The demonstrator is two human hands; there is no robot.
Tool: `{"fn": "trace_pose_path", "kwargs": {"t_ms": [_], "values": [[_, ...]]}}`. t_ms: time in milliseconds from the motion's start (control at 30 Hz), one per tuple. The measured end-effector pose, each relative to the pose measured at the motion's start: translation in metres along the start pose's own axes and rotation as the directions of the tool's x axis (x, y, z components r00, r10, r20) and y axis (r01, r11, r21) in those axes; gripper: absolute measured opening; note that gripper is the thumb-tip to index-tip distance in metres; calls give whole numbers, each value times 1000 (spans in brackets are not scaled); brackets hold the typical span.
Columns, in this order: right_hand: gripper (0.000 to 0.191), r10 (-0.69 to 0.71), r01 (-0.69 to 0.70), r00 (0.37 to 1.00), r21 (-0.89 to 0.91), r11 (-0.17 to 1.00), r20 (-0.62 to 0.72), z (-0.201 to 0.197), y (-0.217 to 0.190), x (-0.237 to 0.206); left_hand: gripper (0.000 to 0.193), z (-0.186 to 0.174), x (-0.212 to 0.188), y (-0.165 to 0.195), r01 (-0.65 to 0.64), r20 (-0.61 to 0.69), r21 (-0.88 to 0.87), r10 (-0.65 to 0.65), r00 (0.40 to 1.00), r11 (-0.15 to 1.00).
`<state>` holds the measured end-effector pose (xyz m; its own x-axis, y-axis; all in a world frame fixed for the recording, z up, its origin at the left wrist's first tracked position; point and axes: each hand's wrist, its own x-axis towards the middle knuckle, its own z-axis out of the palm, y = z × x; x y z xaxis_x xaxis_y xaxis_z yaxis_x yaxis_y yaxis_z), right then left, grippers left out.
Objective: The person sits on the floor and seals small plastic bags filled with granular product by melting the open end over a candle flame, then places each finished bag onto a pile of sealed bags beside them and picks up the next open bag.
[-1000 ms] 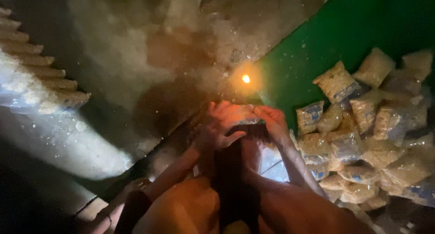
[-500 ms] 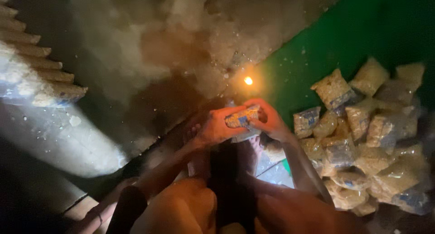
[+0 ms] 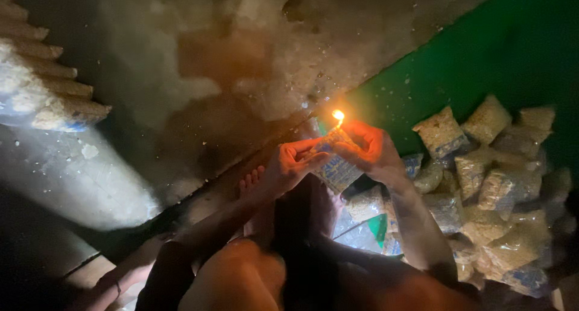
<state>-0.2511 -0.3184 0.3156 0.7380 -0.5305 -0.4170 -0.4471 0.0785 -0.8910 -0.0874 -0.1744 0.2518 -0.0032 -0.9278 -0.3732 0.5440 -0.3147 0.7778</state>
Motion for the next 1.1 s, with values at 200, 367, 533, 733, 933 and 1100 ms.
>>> {"fn": "trace_pose_path", "kwargs": {"t_ms": [200, 367, 533, 733, 933, 1100], "values": [[25, 71, -52, 992, 176, 983, -101, 4, -8, 16, 53, -7, 7, 9, 59, -79, 144, -48, 996, 988], [19, 108, -66, 988, 324, 944, -112, 6, -6, 20, 53, -8, 11, 11, 77, -85, 103, -68, 994, 992], [19, 107, -69, 987, 288, 955, -117, 5, -9, 20, 52, -10, 18, 10, 71, -121, 254, -42, 992, 965], [21, 19, 40, 988, 376, 926, -151, 5, -6, 24, 50, -15, 28, 3, 55, -125, 325, -15, 992, 944], [17, 71, 17, 973, 375, 927, -220, 4, 19, 24, 45, -18, 40, -9, 60, -67, 56, -57, 996, 997], [16, 15, 94, 966, 405, 910, -257, 3, 32, 25, 46, -20, 45, -8, 95, -116, 92, -84, 990, 991]]}}
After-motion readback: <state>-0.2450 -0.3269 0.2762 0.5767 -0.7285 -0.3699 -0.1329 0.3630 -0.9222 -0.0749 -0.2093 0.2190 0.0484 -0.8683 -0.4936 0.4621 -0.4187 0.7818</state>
